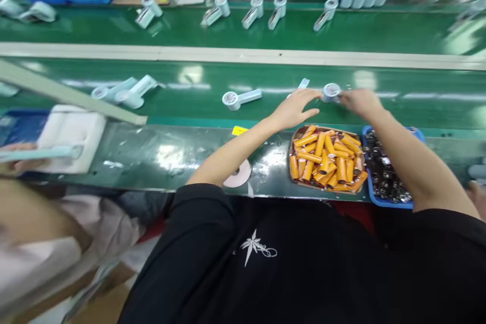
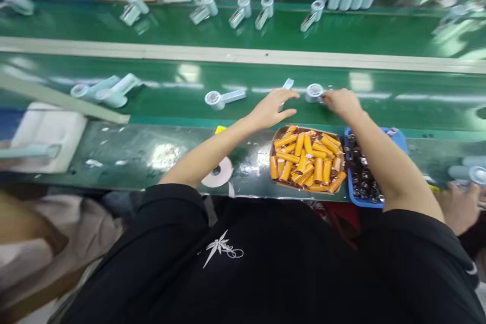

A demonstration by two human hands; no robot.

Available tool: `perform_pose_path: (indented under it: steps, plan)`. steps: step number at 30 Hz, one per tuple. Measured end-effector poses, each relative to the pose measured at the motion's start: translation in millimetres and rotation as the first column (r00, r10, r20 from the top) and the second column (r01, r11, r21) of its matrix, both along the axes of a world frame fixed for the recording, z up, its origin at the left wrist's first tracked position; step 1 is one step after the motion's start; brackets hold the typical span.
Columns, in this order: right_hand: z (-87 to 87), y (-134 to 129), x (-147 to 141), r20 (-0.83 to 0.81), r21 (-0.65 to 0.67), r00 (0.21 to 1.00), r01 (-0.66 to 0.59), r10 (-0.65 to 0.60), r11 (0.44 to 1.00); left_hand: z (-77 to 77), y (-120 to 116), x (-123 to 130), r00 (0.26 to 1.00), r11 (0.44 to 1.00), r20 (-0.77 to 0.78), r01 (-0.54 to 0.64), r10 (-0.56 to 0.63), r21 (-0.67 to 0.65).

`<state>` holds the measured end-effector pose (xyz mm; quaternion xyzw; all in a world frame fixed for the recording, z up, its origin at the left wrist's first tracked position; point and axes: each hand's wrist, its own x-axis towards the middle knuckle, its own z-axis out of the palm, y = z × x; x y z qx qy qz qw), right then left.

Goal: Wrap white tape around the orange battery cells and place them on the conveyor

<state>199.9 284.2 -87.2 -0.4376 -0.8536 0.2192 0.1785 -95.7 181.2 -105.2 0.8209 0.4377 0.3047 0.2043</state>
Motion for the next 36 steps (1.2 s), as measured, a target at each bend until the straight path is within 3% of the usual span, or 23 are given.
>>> perform_pose_path:
  steps: [3, 6, 8, 10, 11, 12, 13, 14, 16, 18, 19, 20, 21, 23, 25, 27, 29, 31, 33, 35, 36]
  plan:
    - [-0.1, 4, 13, 0.011, 0.066, 1.0, 0.01, -0.011, 0.998, -8.4, -128, -96, 0.996, 0.997, -0.087, -0.04, 0.034, -0.065]
    - [21.3, -48, 30, 0.024, 0.191, 0.998, 0.054, -0.059, 0.98, -24.2, -243, -160, 0.939, 0.987, -0.343, -0.089, 0.039, -0.131]
    - [43.6, -106, 35, 0.018, 0.238, 0.995, 0.094, -0.101, 0.967, -33.1, -289, -176, 0.873, 0.981, -0.484, -0.142, 0.063, -0.128]
    - [62.4, -171, 28, -0.078, 0.229, 0.989, 0.144, -0.129, 0.963, -35.6, -311, -171, 0.838, 0.986, -0.535, -0.159, 0.104, -0.058]
    - [68.1, -201, 19, -0.174, 0.197, 0.977, 0.158, -0.125, 0.968, -34.1, -316, -164, 0.837, 0.986, -0.527, -0.167, 0.147, 0.009]
    - [70.9, -229, 7, -0.26, 0.069, 0.959, 0.133, -0.111, 0.989, -31.2, -317, -156, 0.84, 0.977, -0.5, -0.19, 0.212, 0.096]
    - [70.5, -254, -10, -0.344, -0.088, 0.935, 0.059, -0.085, 0.994, -27.3, -317, -146, 0.841, 0.954, -0.455, -0.227, 0.293, 0.195]
    - [67.1, -275, -29, -0.411, -0.25, 0.91, -0.057, -0.052, 0.967, -23.1, -315, -137, 0.839, 0.916, -0.393, -0.272, 0.375, 0.295]
    - [53.0, -304, -73, -0.459, -0.543, 0.888, -0.285, 0.005, 0.79, -14.6, -309, -122, 0.841, 0.828, -0.252, -0.338, 0.479, 0.447]
    - [33.5, -317, -111, -0.508, -0.672, 0.86, -0.434, 0.053, 0.599, -7.3, -302, -113, 0.873, 0.791, -0.147, -0.334, 0.464, 0.512]
    - [23.8, -319, -125, -0.53, -0.687, 0.845, -0.474, 0.066, 0.551, -4.1, -297, -112, 0.893, 0.796, -0.12, -0.317, 0.434, 0.515]
    - [15.2, -319, -133, -0.54, -0.679, 0.836, -0.5, 0.096, 0.538, -1.2, -292, -113, 0.908, 0.809, -0.11, -0.299, 0.404, 0.507]
    - [8.4, -320, -136, -0.525, -0.657, 0.839, -0.506, 0.142, 0.559, 1.2, -287, -116, 0.916, 0.822, -0.112, -0.287, 0.386, 0.492]
    - [2.4, -319, -130, -0.378, -0.594, 0.881, -0.466, 0.283, 0.656, 4.2, -278, -123, 0.907, 0.834, -0.129, -0.304, 0.401, 0.46]
    - [7.7, -316, -114, -0.153, -0.548, 0.886, -0.445, 0.438, 0.708, 4.2, -273, -129, 0.882, 0.82, -0.115, -0.368, 0.457, 0.439]
    - [21.7, -308, -98, -0.042, -0.518, 0.865, -0.447, 0.501, 0.729, 1.3, -270, -127, 0.862, 0.795, -0.074, -0.424, 0.501, 0.434]
    - [38.3, -291, -88, 0.012, -0.404, 0.906, -0.383, 0.424, 0.831, -2.9, -270, -117, 0.859, 0.785, -0.054, -0.437, 0.509, 0.439]
    - [50.0, -268, -86, 0.176, -0.184, 0.957, -0.198, 0.23, 0.963, -6.4, -270, -104, 0.868, 0.803, -0.082, -0.413, 0.49, 0.43]
    - [53.0, -246, -88, 0.404, -0.024, 0.912, -0.073, 0.076, 0.997, -7.7, -269, -92, 0.876, 0.825, -0.123, -0.381, 0.467, 0.418]
    - [49.8, -229, -88, 0.522, -0.04, 0.85, -0.056, 0.069, 0.998, -6.4, -268, -84, 0.878, 0.834, -0.166, -0.346, 0.449, 0.429]
    - [47.7, -224, -86, 0.497, -0.069, 0.864, -0.057, 0.084, 0.996, -5.0, -267, -82, 0.877, 0.834, -0.186, -0.328, 0.444, 0.443]
